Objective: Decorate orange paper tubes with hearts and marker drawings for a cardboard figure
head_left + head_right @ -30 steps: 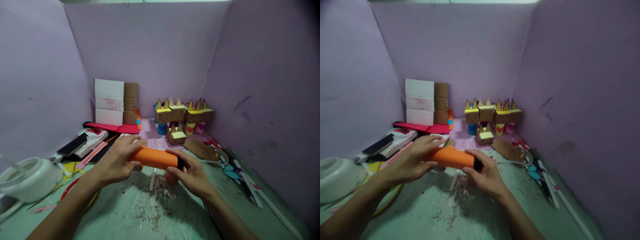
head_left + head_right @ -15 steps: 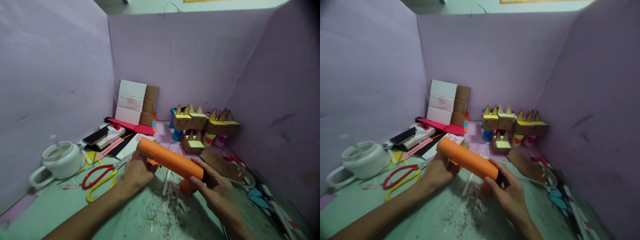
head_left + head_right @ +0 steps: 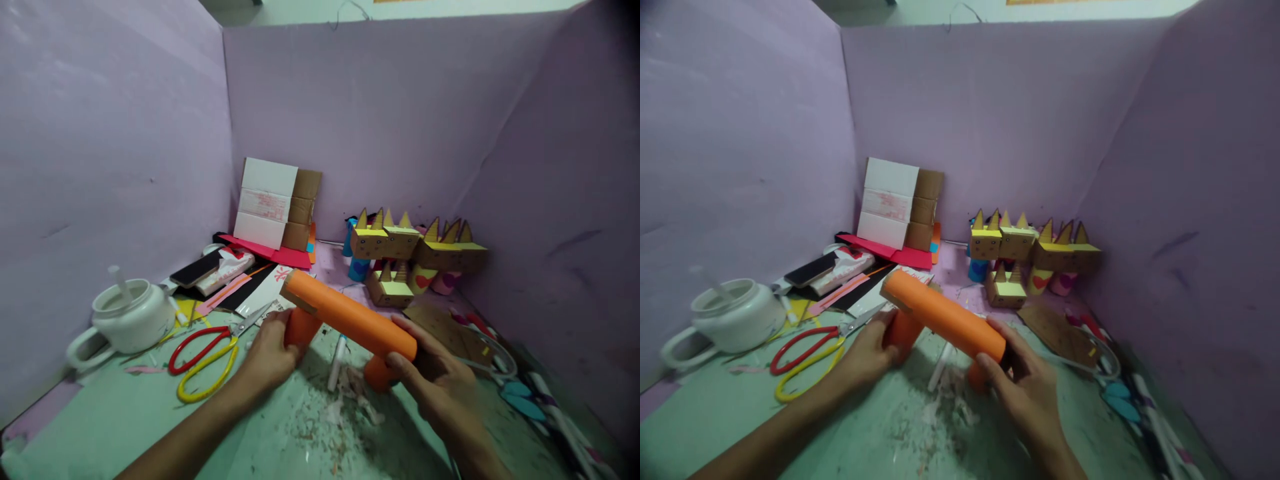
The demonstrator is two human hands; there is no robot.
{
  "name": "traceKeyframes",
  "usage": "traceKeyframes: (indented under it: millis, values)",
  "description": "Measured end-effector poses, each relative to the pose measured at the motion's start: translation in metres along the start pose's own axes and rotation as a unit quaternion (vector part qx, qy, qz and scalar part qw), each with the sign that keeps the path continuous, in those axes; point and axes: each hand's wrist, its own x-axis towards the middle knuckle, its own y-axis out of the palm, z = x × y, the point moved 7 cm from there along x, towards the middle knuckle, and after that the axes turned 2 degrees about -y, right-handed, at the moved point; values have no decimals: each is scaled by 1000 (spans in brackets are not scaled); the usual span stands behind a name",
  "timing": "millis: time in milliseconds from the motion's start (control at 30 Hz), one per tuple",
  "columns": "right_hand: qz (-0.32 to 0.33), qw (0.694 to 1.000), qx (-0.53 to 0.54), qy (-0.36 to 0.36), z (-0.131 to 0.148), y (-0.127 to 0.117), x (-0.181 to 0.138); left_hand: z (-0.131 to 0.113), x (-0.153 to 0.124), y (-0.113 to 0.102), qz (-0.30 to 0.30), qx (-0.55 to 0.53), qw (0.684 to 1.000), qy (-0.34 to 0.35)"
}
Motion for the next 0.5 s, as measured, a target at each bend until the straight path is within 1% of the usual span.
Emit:
traceKeyframes:
  millis: [67,167,233,300,400,500]
  values:
    - [-9,1000,8,0,2,-1,0,8,-13,-4,-3,-38,999,-25]
    - [-16,1000,16,4,3,-1,0,12,-23,-2,10,-121,992,-26]
    - [-17,1000,9,0,4,-1,0,10,-24,3,28,-152,988,-16]
    - [-15,1000,3,-9,5,-1,-1,8,-22,9,41,-161,986,-20]
    - [2,1000,6,-23,8,1,-1,6,-17,17,46,-167,984,-28]
    - [21,999,6,-41,11,4,-1,7,-17,26,50,-220,974,-7]
